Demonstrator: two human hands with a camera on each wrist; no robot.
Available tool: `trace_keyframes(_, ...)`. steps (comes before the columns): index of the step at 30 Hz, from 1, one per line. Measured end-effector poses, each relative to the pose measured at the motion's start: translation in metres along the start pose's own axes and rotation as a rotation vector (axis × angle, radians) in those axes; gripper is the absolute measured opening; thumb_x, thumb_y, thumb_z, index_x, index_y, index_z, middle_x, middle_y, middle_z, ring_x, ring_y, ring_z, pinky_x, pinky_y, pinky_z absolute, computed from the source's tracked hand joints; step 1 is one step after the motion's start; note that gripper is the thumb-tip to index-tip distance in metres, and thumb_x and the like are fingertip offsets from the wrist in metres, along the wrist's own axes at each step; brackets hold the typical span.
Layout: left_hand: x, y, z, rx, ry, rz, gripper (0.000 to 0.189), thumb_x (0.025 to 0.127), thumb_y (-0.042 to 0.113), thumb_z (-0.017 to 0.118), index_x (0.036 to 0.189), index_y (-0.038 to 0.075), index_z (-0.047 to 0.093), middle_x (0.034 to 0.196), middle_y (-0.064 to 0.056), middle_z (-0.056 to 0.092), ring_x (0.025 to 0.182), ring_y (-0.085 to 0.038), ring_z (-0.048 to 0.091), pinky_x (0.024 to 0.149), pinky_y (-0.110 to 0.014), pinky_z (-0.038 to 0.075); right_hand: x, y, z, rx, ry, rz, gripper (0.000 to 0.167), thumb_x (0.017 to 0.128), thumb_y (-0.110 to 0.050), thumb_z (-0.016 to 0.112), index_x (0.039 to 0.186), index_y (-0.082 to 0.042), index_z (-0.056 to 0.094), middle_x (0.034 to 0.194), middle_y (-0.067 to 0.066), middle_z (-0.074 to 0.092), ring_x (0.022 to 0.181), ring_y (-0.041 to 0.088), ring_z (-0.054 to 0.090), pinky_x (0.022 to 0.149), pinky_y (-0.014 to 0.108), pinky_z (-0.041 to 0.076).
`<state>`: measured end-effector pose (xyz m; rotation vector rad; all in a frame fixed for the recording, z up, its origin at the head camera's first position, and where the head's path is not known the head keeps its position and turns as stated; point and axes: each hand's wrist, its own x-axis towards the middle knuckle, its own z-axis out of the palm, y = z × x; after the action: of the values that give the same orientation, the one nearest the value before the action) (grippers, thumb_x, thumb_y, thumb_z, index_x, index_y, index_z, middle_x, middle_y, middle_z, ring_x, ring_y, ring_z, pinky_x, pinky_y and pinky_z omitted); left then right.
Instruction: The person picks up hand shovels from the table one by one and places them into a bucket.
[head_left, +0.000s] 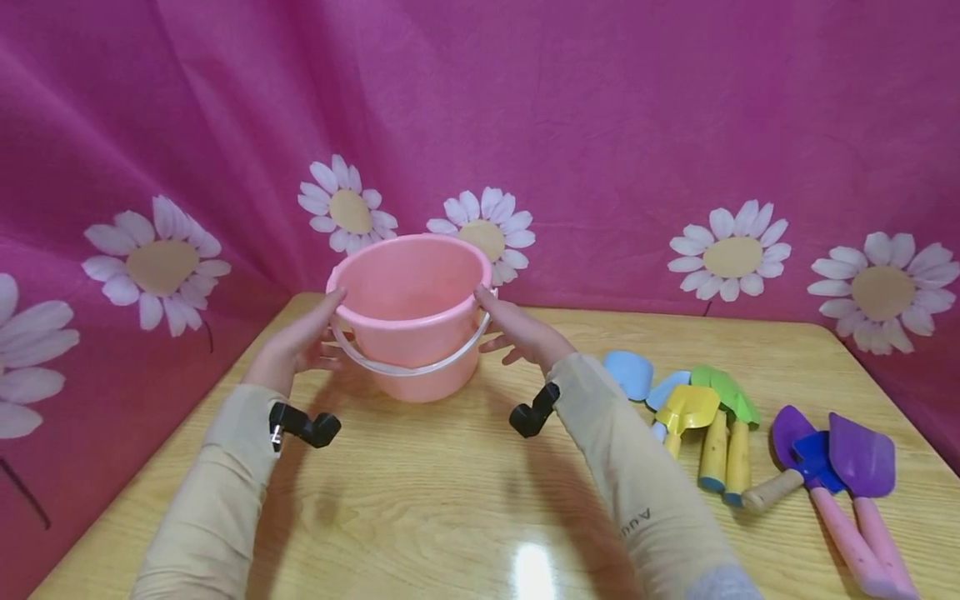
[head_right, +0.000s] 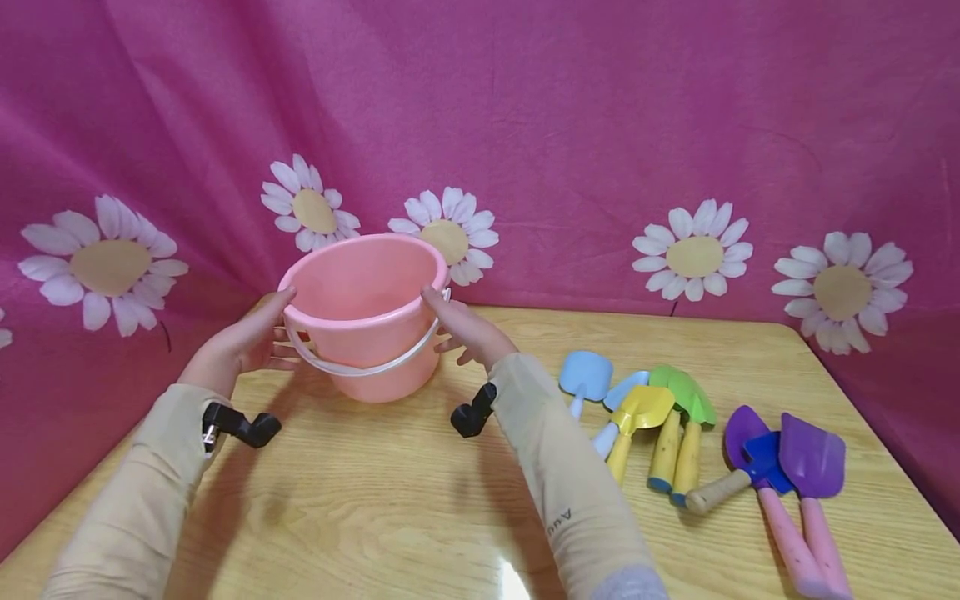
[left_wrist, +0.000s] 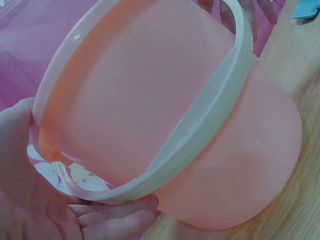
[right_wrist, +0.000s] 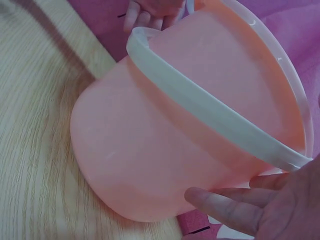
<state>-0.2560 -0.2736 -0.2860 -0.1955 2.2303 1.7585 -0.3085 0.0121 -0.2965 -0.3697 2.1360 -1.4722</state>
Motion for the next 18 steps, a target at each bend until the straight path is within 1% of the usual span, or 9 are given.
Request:
trace_keyframes(4,0.001,0.0,-0.002,-0.01,-0.009,-0.003,0.086,0.082,0.067,0.036,0.136,0.002,0.018,0.124,-0.024,0.036,0.105,-0.038,0.046,0.079,-0.041,0.047,-0.001,-0.001,0.001,-0.031,0.014,-0.001,0.072,0.087,-0.063,0.029,0.141,-0.017,0.021,0.129,0.016,0.042,0.109,0.032,0.051,0.088,0.057,0.033)
trace_keyframes(6,0.0,0.0,-0.001,-0.029,0.002,-0.014,0.085,0.08,0.067,0.038,0.134,0.003,0.021,0.123,-0.022,0.038,0.106,-0.039,0.047,0.079,-0.041,0.047,-0.003,-0.001,0.001,-0.047,0.019,-0.001,0.073,0.086,-0.064,0.031,0.141,-0.016,0.02,0.129,0.016,0.043,0.109,0.031,0.051,0.088,0.057,0.033)
trace_keyframes(11,-0.001,0.001,0.0,-0.038,-0.007,-0.035,0.085,0.08,0.067,0.039,0.134,0.005,0.02,0.125,-0.023,0.036,0.108,-0.04,0.045,0.078,-0.04,0.047,-0.009,-0.001,0.0,-0.064,0.022,0.001,0.072,0.088,-0.061,0.03,0.141,-0.015,0.018,0.129,0.017,0.043,0.11,0.032,0.051,0.089,0.06,0.03)
trace_keyframes(13,-0.001,0.001,0.0,-0.028,-0.038,-0.034,0.082,0.082,0.065,0.037,0.133,0.003,0.023,0.125,-0.024,0.035,0.109,-0.042,0.044,0.079,-0.04,0.047,-0.011,0.0,-0.001,-0.069,0.022,0.01,0.071,0.088,-0.06,0.03,0.141,-0.014,0.017,0.129,0.018,0.042,0.111,0.033,0.05,0.09,0.061,0.028)
trace_keyframes(15,-0.003,0.001,0.0,-0.009,-0.076,-0.041,0.08,0.084,0.064,0.035,0.131,0.001,0.024,0.127,-0.026,0.034,0.111,-0.044,0.042,0.081,-0.042,0.046,-0.019,-0.002,-0.002,-0.076,0.016,0.015,0.071,0.088,-0.059,0.03,0.141,-0.014,0.018,0.129,0.018,0.042,0.112,0.032,0.049,0.09,0.06,0.028)
trace_keyframes(18,-0.005,0.003,0.001,0.027,-0.121,-0.067,0.075,0.085,0.063,0.032,0.125,-0.001,0.03,0.127,-0.028,0.035,0.108,-0.041,0.046,0.079,-0.043,0.046,-0.026,0.002,-0.006,-0.091,0.013,0.026,0.072,0.087,-0.062,0.03,0.141,-0.016,0.018,0.13,0.017,0.042,0.112,0.031,0.049,0.091,0.058,0.028)
